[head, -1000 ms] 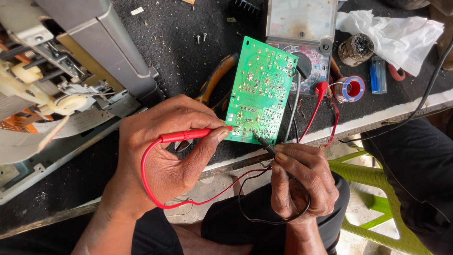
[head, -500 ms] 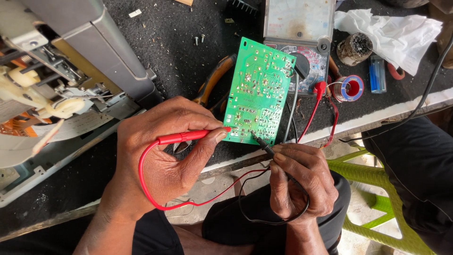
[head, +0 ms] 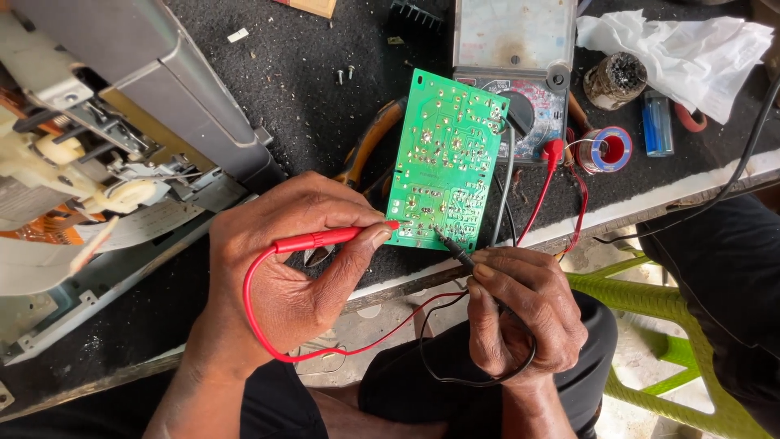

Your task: The person uses a multimeter to test various points on a green circuit board. They hold the board steady with one hand while moving the red and black probes across different solder points and components.

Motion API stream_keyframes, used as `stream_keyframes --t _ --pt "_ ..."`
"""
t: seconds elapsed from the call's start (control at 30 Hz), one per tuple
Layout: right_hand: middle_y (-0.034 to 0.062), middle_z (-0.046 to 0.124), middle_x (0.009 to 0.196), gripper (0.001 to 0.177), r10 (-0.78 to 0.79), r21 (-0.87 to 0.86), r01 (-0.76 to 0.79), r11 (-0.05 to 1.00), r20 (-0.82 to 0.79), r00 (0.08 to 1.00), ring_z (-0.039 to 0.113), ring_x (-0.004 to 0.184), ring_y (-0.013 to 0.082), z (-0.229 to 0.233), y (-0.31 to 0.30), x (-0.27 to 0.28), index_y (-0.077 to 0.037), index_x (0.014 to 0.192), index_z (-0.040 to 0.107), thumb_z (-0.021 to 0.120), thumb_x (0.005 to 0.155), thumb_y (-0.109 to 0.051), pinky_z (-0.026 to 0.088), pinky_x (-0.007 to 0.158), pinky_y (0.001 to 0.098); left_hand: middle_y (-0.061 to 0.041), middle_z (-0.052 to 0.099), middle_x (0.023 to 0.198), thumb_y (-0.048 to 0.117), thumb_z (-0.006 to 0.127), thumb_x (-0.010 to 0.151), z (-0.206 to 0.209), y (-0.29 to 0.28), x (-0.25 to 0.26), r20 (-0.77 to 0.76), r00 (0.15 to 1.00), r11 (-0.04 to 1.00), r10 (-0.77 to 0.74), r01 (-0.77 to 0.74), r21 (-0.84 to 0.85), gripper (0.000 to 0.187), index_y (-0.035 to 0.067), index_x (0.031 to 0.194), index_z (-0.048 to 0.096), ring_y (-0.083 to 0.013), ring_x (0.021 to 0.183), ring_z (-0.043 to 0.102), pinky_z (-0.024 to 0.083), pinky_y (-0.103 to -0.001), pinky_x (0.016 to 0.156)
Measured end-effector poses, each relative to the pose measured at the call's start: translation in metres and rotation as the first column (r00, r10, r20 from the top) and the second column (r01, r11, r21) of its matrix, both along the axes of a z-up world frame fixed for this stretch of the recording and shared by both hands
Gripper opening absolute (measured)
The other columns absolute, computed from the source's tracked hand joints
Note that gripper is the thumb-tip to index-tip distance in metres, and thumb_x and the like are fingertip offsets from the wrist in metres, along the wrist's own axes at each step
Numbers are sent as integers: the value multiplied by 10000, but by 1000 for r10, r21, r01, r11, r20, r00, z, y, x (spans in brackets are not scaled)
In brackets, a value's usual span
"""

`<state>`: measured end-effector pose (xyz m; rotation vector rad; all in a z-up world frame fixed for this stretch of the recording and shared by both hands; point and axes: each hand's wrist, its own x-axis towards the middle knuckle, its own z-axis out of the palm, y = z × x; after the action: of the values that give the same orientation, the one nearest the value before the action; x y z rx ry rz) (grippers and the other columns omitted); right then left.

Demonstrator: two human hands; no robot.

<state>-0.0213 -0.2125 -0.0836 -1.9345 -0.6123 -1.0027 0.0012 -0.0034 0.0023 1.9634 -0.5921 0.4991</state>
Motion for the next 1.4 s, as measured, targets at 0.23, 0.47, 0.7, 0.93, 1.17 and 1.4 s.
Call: stream_keyframes --t 0.23,0.47,0.7,0.93,1.17,1.4 --pt "210 694 843 59 10 -13 -10 1000 -3 1000 740 763 352 3 -3 1 41 919 635 631 921 -17 612 730 395 -121 717 830 10 682 952 0 -1 1 12 1000 1000 6 -6 17 83 -10 875 707 -217 743 695 575 -301 739" --pt "210 695 817 46 30 -7 -30 1000 9 999 740 739 350 3 -5 2 51 906 639 639 900 5 615 717 398 -132 713 841 23 682 947 -2 -3 1 -4 1000 999 22 -22 35 81 -10 873 695 -214 736 701 578 -294 718" --pt "202 700 838 49 44 -23 -45 999 -10 999 745 762 348 5 -8 2 45 926 644 637 910 -1 621 737 395 -120 711 834 22 670 952 2 -5 1 -17 999 999 29 -29 46 92 -3 869 700 -204 735 696 570 -293 724" --pt "208 699 823 43 40 -7 -39 999 24 999 741 742 354 3 -7 4 55 907 637 639 893 15 622 722 399 -122 710 830 18 678 947 2 -5 1 -16 1000 999 27 -26 45 81 0 871 698 -204 731 696 571 -290 708" --pt "208 698 824 35 47 -10 -47 999 26 999 739 746 351 3 -7 4 52 912 635 638 894 22 623 720 393 -122 713 834 26 676 948 2 -6 1 -18 999 998 31 -30 55 86 -1 870 698 -207 735 698 569 -294 719" --pt "201 697 817 34 39 -6 -39 999 24 999 743 735 345 4 -7 4 49 906 643 642 891 19 625 714 389 -122 716 841 23 675 946 2 -6 1 -24 999 998 36 -35 59 81 1 873 700 -206 742 702 573 -298 732"
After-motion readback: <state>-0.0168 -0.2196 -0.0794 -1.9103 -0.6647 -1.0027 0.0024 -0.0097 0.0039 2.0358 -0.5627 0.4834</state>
